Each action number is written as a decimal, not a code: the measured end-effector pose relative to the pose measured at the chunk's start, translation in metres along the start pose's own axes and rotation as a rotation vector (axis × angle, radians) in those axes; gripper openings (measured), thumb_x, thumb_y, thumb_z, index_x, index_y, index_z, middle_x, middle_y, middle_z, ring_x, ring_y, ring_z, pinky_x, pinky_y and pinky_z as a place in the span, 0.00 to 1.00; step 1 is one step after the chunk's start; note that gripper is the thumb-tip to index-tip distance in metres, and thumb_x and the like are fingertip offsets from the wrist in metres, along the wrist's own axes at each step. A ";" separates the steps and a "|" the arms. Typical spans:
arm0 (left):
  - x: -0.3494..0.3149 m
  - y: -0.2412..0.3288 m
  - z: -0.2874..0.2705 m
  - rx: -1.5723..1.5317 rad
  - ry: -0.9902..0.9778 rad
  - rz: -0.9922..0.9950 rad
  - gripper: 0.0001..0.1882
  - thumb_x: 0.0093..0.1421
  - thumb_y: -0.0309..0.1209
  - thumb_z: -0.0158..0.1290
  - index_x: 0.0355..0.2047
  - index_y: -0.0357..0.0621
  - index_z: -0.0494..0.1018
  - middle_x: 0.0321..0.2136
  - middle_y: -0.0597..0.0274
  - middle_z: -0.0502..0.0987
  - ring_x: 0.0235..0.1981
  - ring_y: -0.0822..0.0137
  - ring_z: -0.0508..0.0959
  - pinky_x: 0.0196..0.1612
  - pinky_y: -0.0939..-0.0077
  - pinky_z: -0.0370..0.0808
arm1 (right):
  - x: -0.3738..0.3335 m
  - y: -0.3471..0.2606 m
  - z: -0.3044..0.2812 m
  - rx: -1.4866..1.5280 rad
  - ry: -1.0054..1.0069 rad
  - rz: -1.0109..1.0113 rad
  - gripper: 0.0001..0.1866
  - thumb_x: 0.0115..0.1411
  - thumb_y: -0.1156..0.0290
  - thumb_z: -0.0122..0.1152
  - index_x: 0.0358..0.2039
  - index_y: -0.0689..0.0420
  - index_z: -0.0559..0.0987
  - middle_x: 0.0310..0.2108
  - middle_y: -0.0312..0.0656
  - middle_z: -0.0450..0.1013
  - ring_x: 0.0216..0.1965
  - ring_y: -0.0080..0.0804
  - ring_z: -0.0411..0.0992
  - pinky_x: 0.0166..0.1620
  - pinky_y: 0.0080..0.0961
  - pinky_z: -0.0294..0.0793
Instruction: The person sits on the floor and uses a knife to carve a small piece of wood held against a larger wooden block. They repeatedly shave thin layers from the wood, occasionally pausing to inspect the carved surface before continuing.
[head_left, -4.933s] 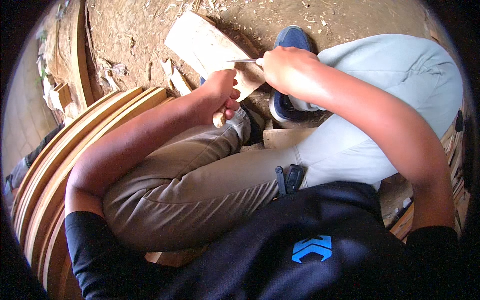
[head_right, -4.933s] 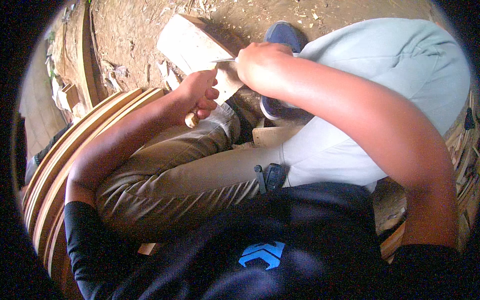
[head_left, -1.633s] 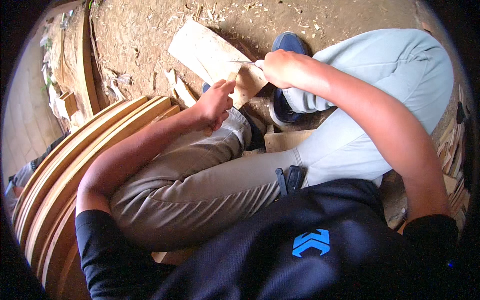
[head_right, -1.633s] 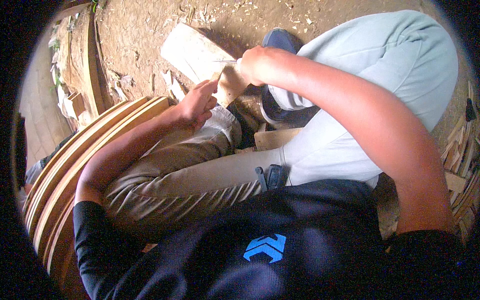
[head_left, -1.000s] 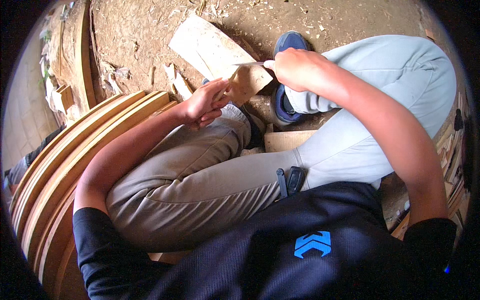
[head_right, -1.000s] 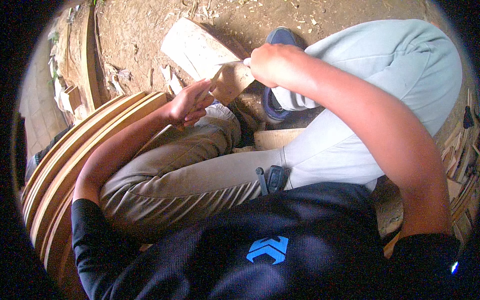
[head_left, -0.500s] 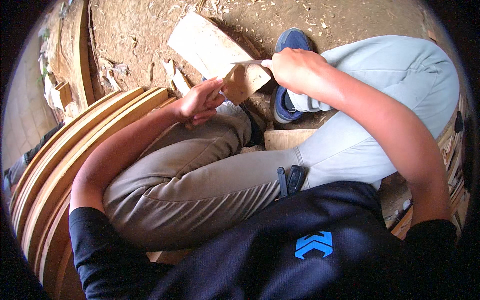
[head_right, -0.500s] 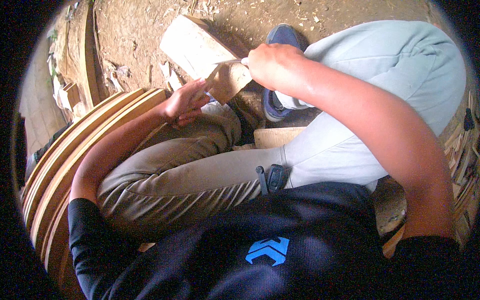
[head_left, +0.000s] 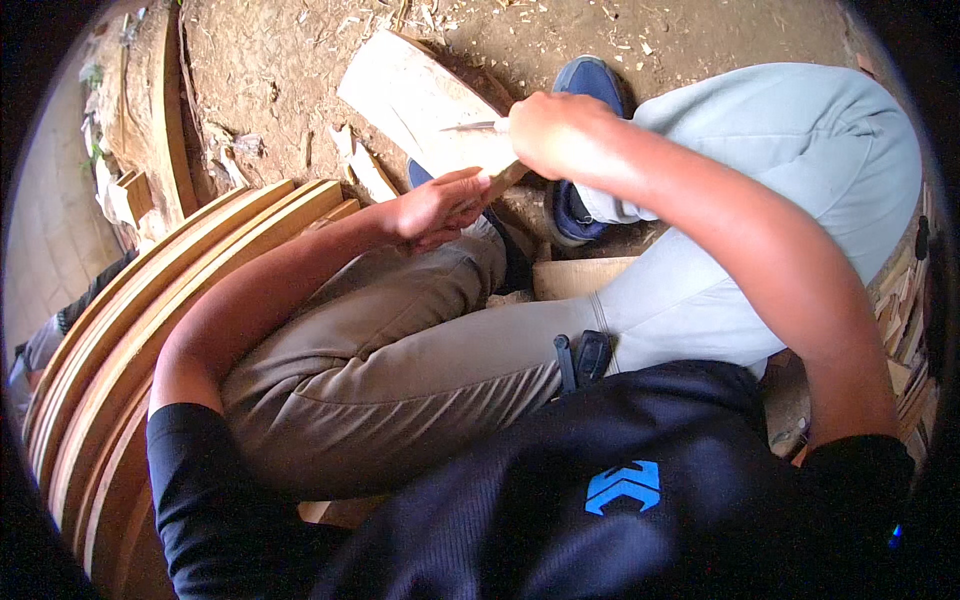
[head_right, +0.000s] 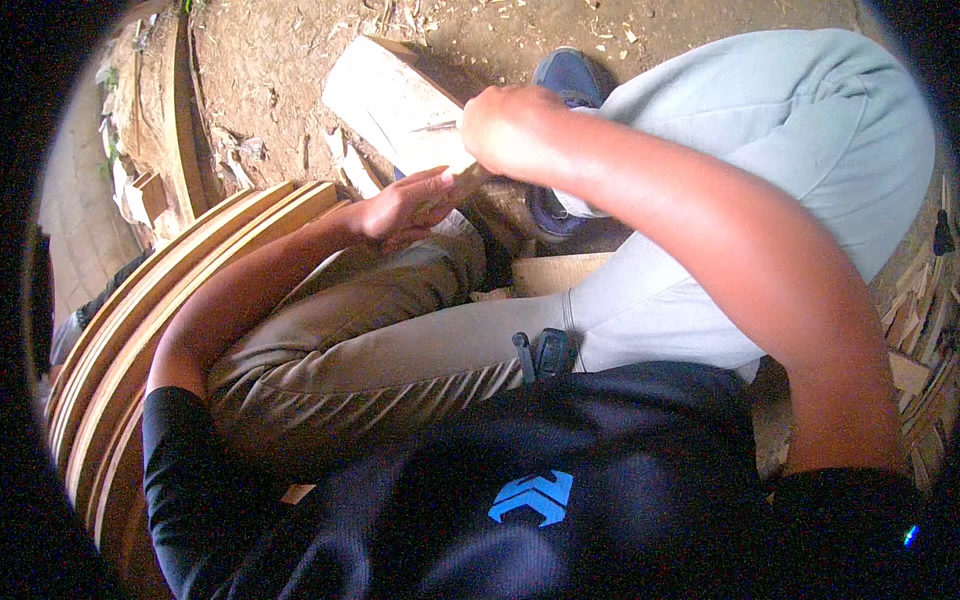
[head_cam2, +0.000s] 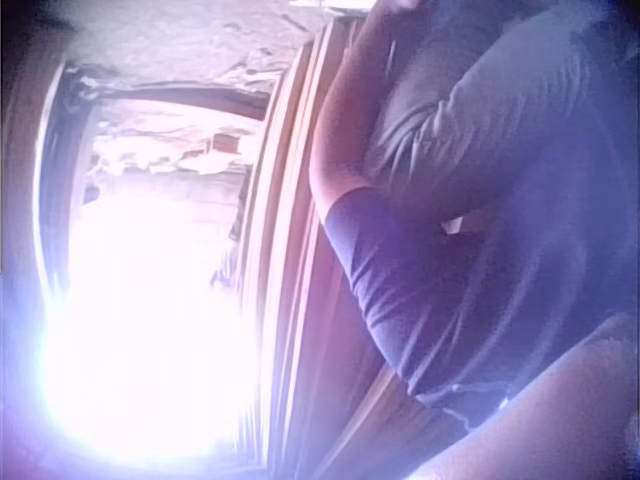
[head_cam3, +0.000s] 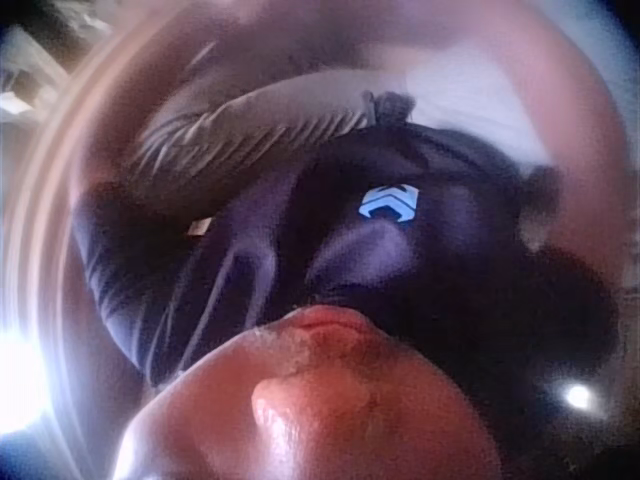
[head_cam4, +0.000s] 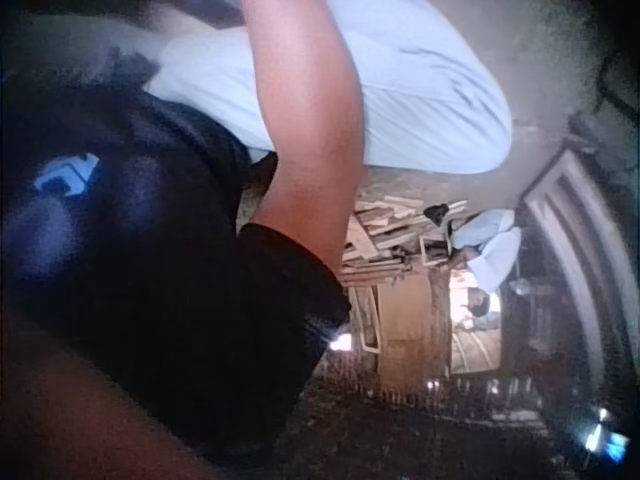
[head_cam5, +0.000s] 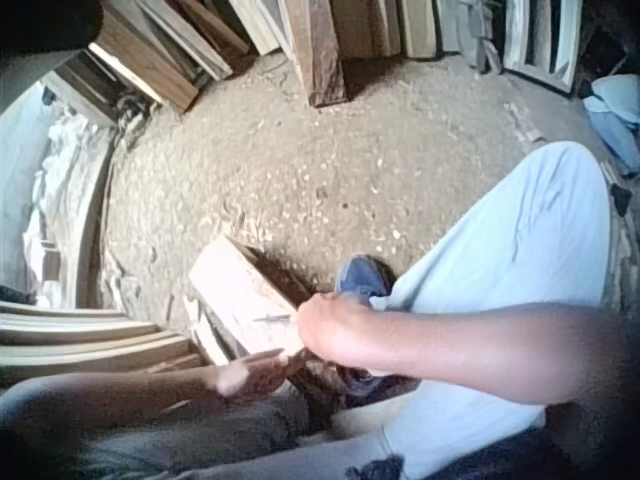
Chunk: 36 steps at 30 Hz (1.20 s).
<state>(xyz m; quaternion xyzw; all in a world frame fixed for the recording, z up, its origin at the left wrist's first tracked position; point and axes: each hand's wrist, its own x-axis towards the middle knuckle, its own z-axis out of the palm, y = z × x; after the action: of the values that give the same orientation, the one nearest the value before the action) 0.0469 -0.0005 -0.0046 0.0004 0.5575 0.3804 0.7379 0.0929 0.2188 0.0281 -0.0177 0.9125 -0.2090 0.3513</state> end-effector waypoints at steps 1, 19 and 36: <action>0.000 -0.001 0.002 0.011 -0.011 0.004 0.15 0.69 0.47 0.35 0.33 0.51 0.59 0.17 0.71 0.59 0.07 0.78 0.53 0.06 0.83 0.52 | 0.002 0.008 -0.004 -0.002 -0.015 -0.039 0.15 0.62 0.68 0.45 0.38 0.58 0.80 0.36 0.55 0.77 0.38 0.51 0.77 0.39 0.41 0.77; -0.048 0.085 -0.011 0.328 -0.030 0.648 0.21 0.67 0.50 0.36 0.33 0.44 0.64 0.24 0.69 0.61 0.24 0.75 0.64 0.26 0.79 0.67 | 0.019 0.028 -0.044 0.212 0.469 0.089 0.22 0.61 0.54 0.51 0.37 0.65 0.77 0.35 0.59 0.76 0.39 0.54 0.76 0.42 0.44 0.76; -0.079 0.132 0.022 0.077 0.151 0.618 0.28 0.61 0.58 0.38 0.28 0.43 0.68 0.18 0.69 0.65 0.17 0.75 0.63 0.18 0.80 0.59 | 0.013 -0.011 0.043 0.226 0.418 -0.282 0.12 0.58 0.75 0.47 0.42 0.64 0.63 0.40 0.60 0.66 0.42 0.59 0.72 0.42 0.50 0.73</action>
<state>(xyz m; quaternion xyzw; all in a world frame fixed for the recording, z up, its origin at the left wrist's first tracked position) -0.0163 0.0580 0.1243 0.1693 0.5980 0.5641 0.5436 0.1097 0.1907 -0.0042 -0.0617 0.9246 -0.3555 0.1225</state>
